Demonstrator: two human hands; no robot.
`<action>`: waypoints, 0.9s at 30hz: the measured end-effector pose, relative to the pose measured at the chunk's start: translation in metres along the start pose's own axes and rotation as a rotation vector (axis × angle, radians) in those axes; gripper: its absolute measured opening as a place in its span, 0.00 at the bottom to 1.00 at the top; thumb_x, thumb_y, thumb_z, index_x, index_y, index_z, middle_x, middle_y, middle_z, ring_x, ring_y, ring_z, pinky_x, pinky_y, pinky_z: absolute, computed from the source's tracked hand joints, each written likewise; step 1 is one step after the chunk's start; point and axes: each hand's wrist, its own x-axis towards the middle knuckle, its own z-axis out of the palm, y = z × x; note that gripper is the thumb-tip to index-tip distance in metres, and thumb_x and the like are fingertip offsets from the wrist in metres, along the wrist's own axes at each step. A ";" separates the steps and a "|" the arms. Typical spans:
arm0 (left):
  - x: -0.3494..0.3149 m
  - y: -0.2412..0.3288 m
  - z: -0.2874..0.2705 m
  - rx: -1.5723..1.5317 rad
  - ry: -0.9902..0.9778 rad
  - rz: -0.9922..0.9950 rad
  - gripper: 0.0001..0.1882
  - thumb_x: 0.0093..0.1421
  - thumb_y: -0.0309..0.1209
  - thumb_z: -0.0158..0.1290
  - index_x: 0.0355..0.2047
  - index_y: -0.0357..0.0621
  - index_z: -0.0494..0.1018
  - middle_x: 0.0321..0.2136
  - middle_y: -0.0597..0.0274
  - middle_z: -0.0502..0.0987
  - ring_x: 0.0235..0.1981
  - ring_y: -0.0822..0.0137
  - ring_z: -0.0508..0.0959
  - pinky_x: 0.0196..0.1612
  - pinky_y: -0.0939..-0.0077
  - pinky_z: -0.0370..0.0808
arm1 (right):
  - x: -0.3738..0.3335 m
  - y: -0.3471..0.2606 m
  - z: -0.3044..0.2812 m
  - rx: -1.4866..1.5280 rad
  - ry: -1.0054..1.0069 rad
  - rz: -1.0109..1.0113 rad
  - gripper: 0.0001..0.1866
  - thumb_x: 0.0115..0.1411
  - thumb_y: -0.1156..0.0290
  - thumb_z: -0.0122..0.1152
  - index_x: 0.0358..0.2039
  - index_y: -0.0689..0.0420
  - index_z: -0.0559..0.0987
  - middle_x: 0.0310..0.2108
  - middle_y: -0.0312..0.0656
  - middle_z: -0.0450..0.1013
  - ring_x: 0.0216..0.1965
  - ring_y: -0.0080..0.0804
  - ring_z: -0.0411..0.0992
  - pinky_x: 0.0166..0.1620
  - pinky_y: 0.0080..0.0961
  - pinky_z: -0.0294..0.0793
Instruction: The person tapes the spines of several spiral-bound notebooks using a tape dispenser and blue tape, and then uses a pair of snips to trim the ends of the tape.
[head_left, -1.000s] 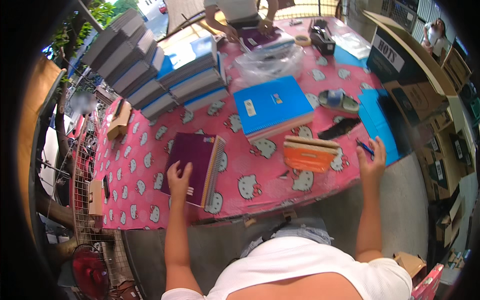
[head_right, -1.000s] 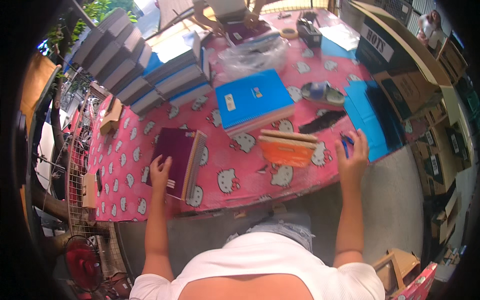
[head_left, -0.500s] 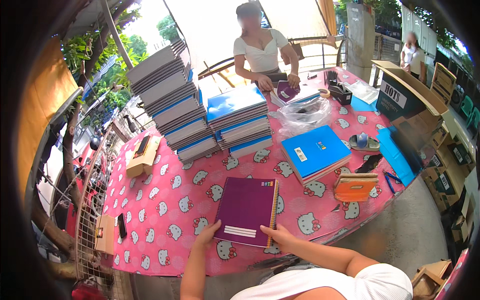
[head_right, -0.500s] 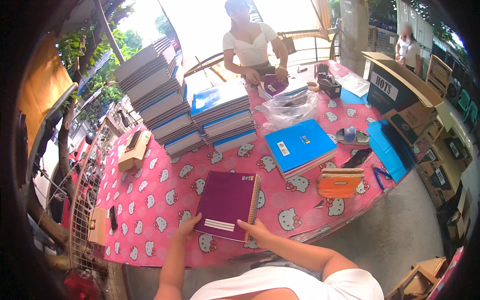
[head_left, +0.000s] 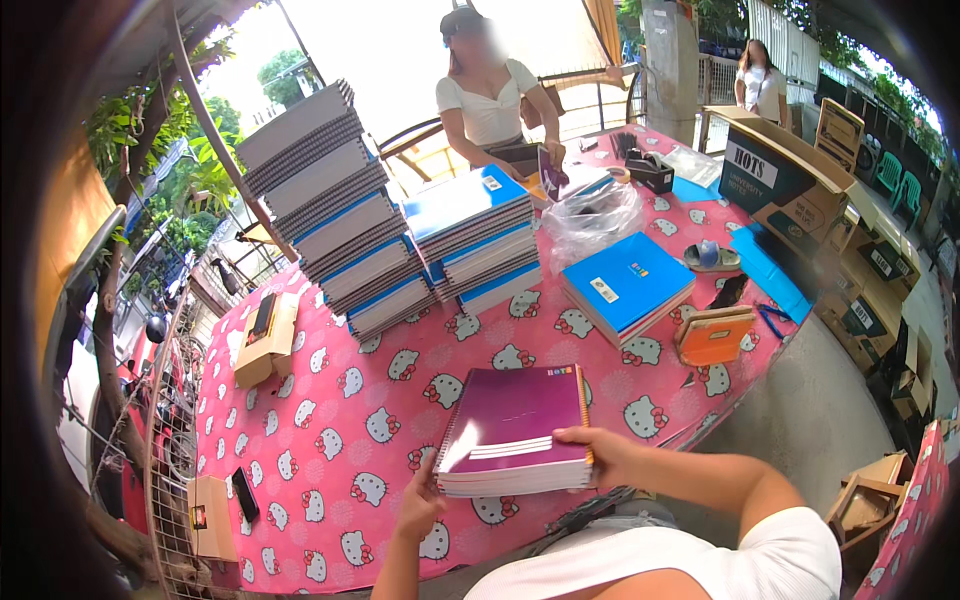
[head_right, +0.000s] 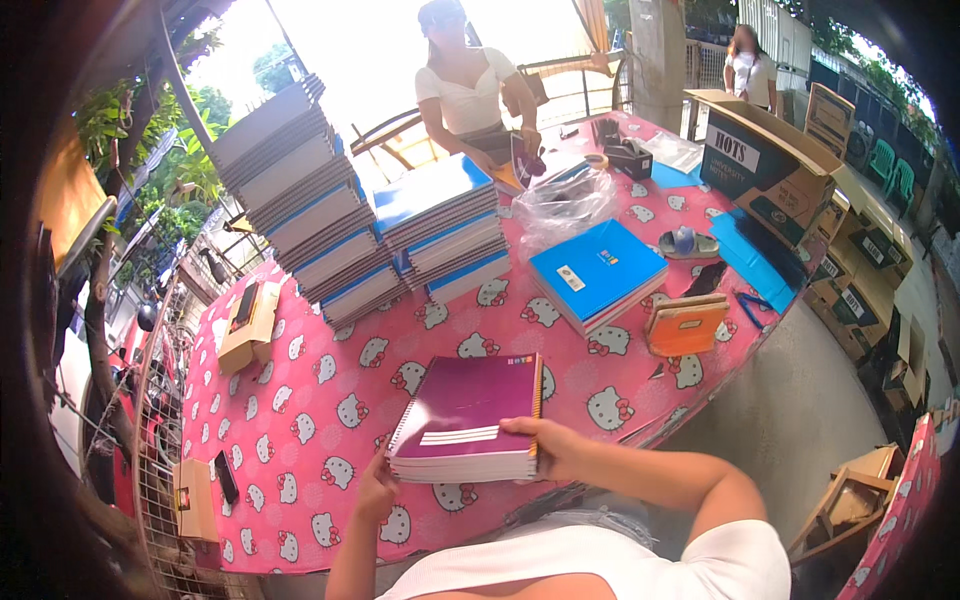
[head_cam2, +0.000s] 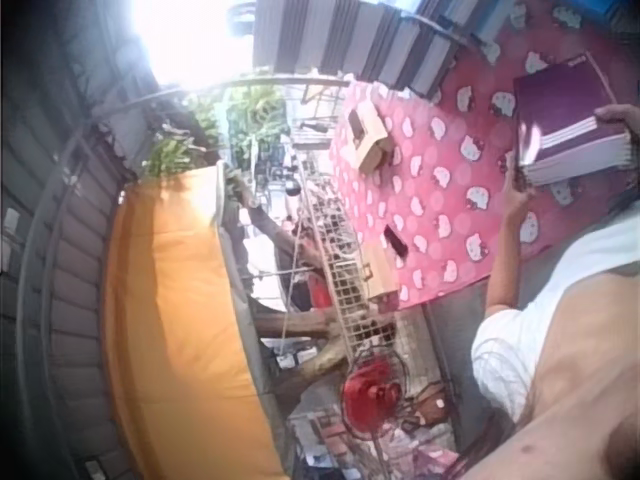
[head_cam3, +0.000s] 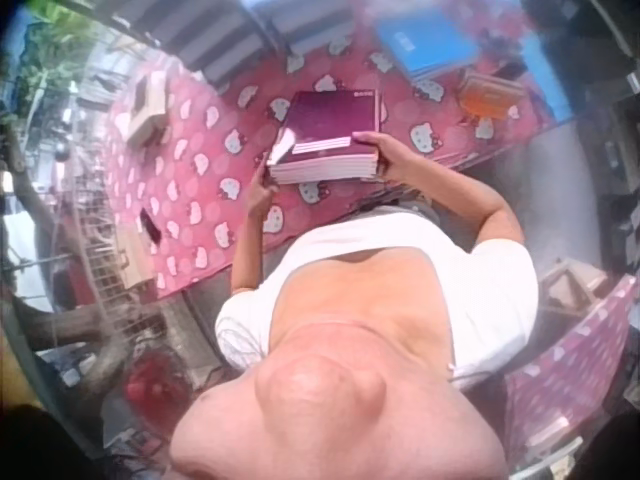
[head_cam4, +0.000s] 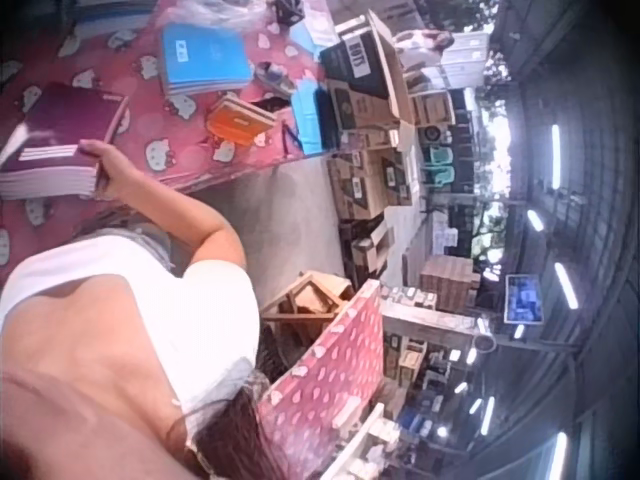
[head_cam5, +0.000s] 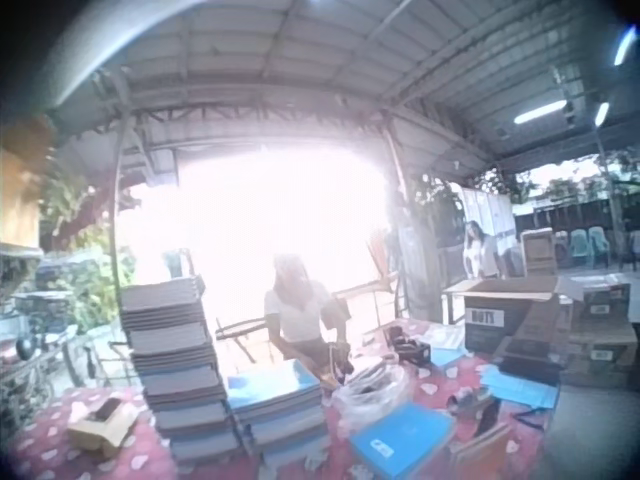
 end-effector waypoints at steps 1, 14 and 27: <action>0.000 -0.003 0.007 0.039 -0.008 0.141 0.35 0.55 0.37 0.59 0.59 0.34 0.61 0.51 0.51 0.71 0.54 0.62 0.70 0.57 0.64 0.66 | -0.012 -0.006 0.001 0.004 0.003 0.004 0.23 0.58 0.58 0.61 0.49 0.56 0.72 0.43 0.41 0.75 0.42 0.34 0.75 0.46 0.41 0.75; 0.131 0.001 0.068 -0.427 -0.232 0.319 0.21 0.55 0.33 0.61 0.46 0.41 0.68 0.38 0.59 0.77 0.39 0.66 0.78 0.45 0.68 0.76 | -0.020 -0.081 -0.101 -1.047 -0.011 -0.856 0.70 0.28 0.55 0.82 0.67 0.58 0.45 0.61 0.48 0.59 0.57 0.40 0.64 0.60 0.36 0.63; 0.150 0.024 0.050 -0.184 0.077 0.251 0.36 0.40 0.26 0.70 0.50 0.38 0.67 0.43 0.58 0.75 0.47 0.67 0.73 0.51 0.68 0.71 | 0.097 -0.087 -0.045 -0.699 0.119 -1.344 0.43 0.35 0.62 0.82 0.50 0.63 0.68 0.43 0.42 0.72 0.45 0.28 0.71 0.48 0.29 0.72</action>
